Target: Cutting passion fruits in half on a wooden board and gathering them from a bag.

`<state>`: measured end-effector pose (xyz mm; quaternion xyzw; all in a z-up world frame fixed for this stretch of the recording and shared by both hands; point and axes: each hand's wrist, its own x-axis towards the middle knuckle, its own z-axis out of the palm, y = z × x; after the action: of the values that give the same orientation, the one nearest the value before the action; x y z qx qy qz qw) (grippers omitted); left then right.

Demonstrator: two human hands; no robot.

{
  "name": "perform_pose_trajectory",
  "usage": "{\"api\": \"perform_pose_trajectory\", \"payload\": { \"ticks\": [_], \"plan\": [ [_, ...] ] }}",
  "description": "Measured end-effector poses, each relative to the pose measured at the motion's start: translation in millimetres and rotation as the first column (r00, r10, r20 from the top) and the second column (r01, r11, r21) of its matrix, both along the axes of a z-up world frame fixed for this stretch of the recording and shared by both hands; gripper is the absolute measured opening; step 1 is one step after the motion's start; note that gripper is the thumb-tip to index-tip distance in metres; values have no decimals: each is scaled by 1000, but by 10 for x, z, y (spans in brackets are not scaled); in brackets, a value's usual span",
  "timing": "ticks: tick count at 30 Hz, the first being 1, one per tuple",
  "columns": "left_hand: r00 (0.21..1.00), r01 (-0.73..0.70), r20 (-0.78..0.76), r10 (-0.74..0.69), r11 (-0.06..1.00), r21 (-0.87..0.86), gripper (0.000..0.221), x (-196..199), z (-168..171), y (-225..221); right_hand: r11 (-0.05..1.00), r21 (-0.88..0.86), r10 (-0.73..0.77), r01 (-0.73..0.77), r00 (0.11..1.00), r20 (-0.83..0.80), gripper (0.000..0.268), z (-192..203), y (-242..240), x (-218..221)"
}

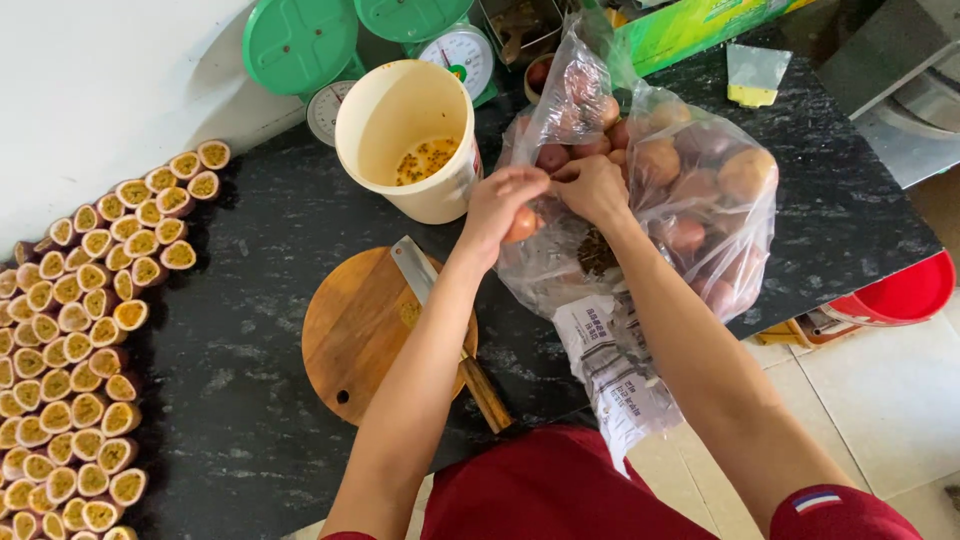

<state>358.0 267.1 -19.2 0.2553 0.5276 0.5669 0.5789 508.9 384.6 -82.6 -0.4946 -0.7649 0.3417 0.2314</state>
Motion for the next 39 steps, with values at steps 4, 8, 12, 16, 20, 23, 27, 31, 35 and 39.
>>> {"api": "perform_pose_trajectory", "payload": {
  "ticks": [4, 8, 12, 16, 20, 23, 27, 31, 35, 39],
  "plan": [
    [819, 88, -573, 27, 981, 171, 65, 97, -33, 78, 991, 130, 45, -38, 998, -50, 29, 460, -165, 193],
    [387, 272, -918, 87, 941, 203, 85, 275, 247, 83, 929, 369, 151, -39, 948, -279, 21, 982, -417, 500],
    [509, 228, -818, -268, 958, -173, 82, 525, 835, 45, 968, 240, 151, -68, 926, -346, 17, 1344, -587, 651],
    [402, 253, -885, -236, 957, -140, 65, 590, 725, 3, 944, 314, 14, 104, 935, -353, 19, 1276, -655, 639],
    [476, 145, -871, 120, 966, 212, 60, 661, 415, -126, 902, 383, -40, 200, 921, -387, 20, 1164, -713, 467],
    [434, 98, -858, 276, 932, 349, 60, 654, 292, -216, 951, 201, -126, 237, 885, -449, 22, 1174, -682, 389],
    [536, 161, -777, 329, 864, 477, 61, 628, 394, -341, 961, -206, -272, 183, 742, -612, 28, 1029, -447, 421],
    [975, -63, -202, 86, 991, 118, 55, 296, 467, -377, 976, 153, 170, -154, 980, -101, 27, 577, -303, 563],
    [984, -168, 130, 120, 866, 471, 55, -77, 521, -464, 951, 278, 164, -136, 983, -79, 39, 520, -301, 390],
    [924, -299, 340, 177, 888, 348, 57, -258, 701, -679, 953, 242, 139, -182, 973, 184, 22, 31, 14, 4]
  ]
}}
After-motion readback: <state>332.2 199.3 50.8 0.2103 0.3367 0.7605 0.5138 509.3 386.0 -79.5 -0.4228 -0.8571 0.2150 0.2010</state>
